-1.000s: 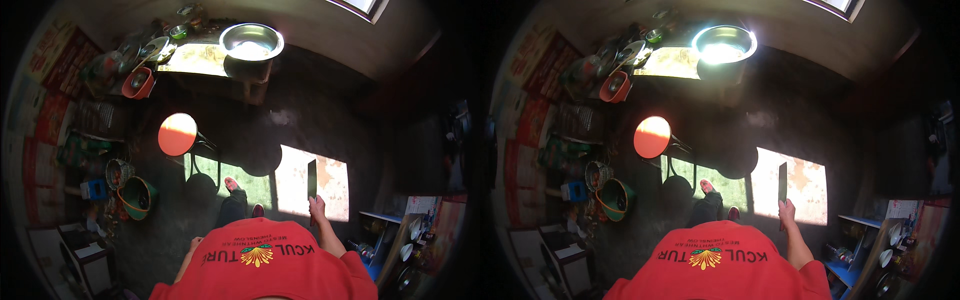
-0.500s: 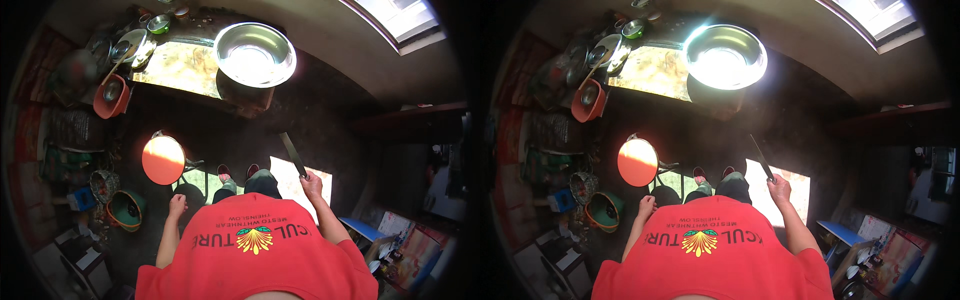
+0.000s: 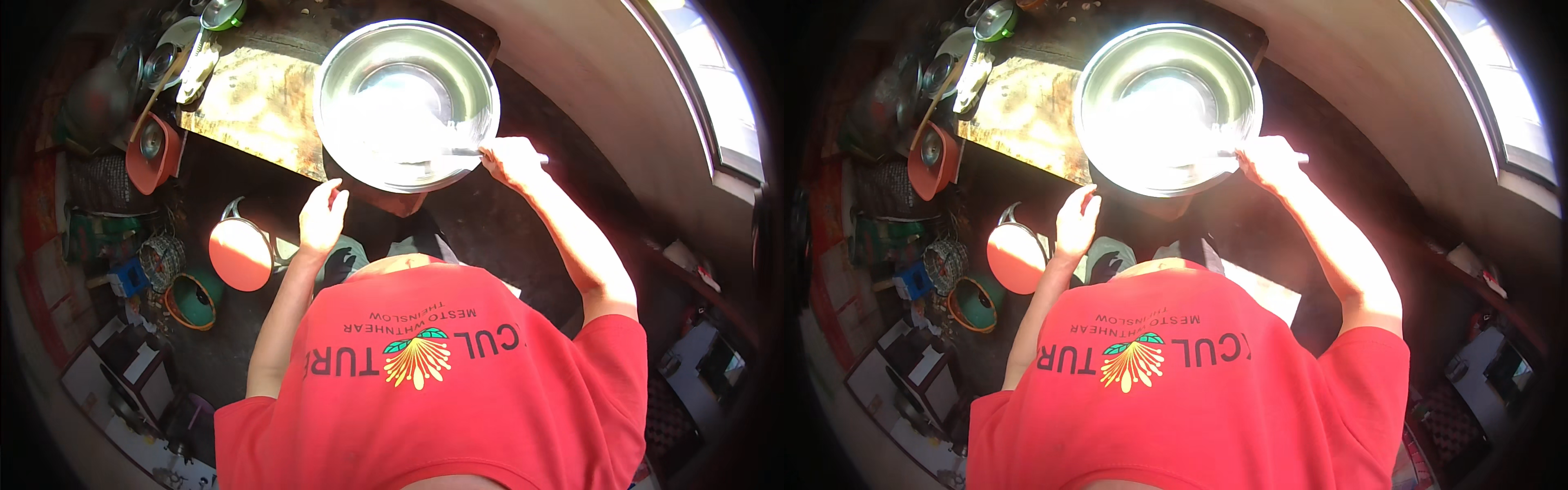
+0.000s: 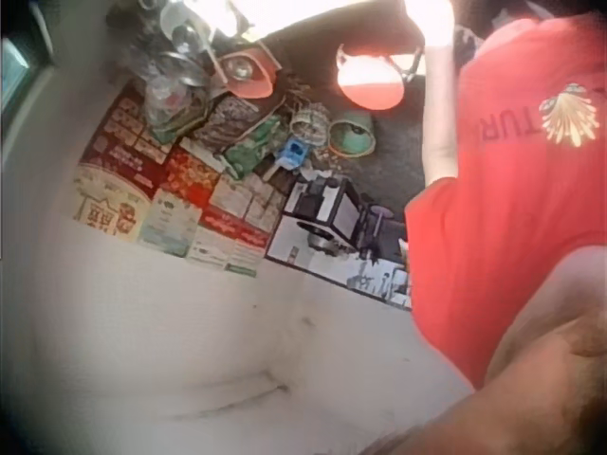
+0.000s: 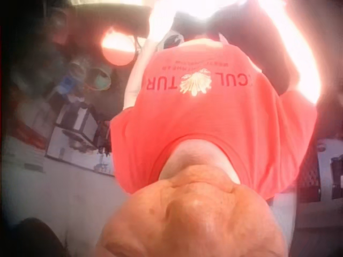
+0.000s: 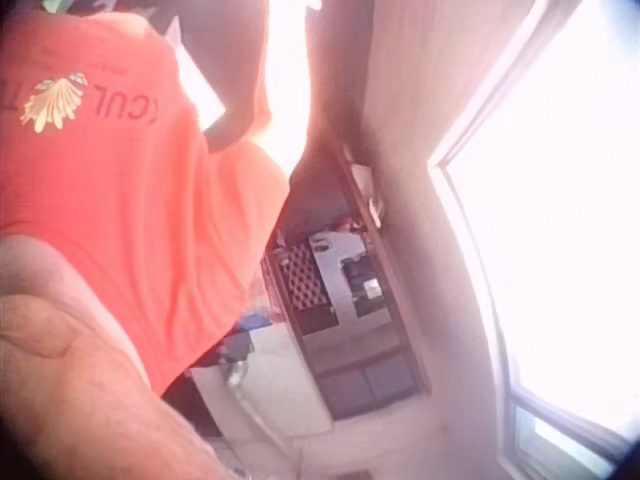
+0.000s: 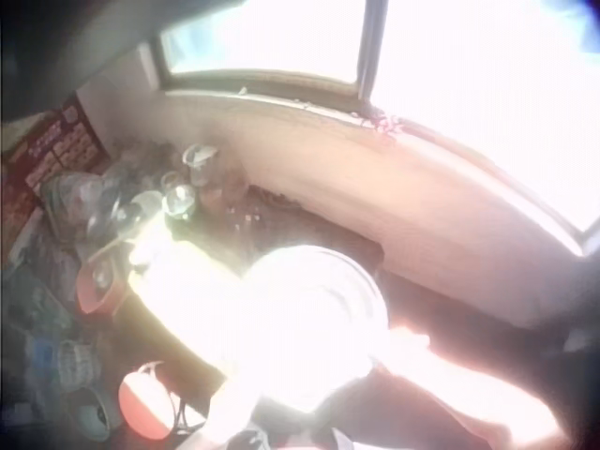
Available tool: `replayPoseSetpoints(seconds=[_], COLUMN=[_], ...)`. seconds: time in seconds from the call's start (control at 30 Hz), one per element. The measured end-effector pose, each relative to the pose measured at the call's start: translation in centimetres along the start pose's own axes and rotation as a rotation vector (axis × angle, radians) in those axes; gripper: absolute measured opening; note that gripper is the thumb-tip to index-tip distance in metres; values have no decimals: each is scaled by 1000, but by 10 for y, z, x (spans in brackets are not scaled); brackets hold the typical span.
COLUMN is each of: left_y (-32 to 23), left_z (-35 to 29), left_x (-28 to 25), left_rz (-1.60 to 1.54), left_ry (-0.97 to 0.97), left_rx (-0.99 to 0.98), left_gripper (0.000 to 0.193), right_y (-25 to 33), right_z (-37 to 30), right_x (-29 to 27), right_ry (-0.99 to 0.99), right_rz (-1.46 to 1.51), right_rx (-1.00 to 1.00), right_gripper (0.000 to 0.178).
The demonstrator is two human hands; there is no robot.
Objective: The person kneads dough by hand in a metal bowl and on a wooden surface, turning and pressing it repeatedly; the person also uses a metal scraper to manipulate the dough and a cloth to wipe the surface.
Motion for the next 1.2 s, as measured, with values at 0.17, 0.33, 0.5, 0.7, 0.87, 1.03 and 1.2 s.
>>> replayPoseSetpoints(seconds=[0.17, 0.33, 0.5, 0.7, 0.87, 1.03, 1.2], left_y=[-29, -26, -10, 26, 23, 35, 51], left_z=[68, 114, 127, 129, 137, 145, 141], left_x=[86, 103, 111, 132, 136, 149, 153], left_rz=[196, 288, 465, 288, 523, 392, 390], left_ry=[38, -200, -96, -56, -19, 95, 5], left_rx=[123, -11, -28, -144, -94, -26, -38], left_gripper=[31, 42, 47, 52, 54, 58, 60], right_y=[-24, -30, -23, -17, -12, -13, -7], right_z=[83, 127, 128, 134, 144, 148, 155], right_x=[12, 29, 34, 47, 58, 80, 89], right_ry=[38, 283, 303, 217, 201, 250, 202], right_rz=[-184, -200, -175, -119, -113, -144, -197], right_rx=[-200, -210, -327, -404, -442, -413, -453], right_gripper=[17, 22, 15, 10, 11, 11, 9])
Point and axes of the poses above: each hand's wrist, its own z-axis towards the middle knuckle, its own x-axis out of the palm, y = z × x, the point moved 7 cm from there along z, towards the middle knuckle, and after that the axes turned 10 degrees about -z, right-handed, at the moved point
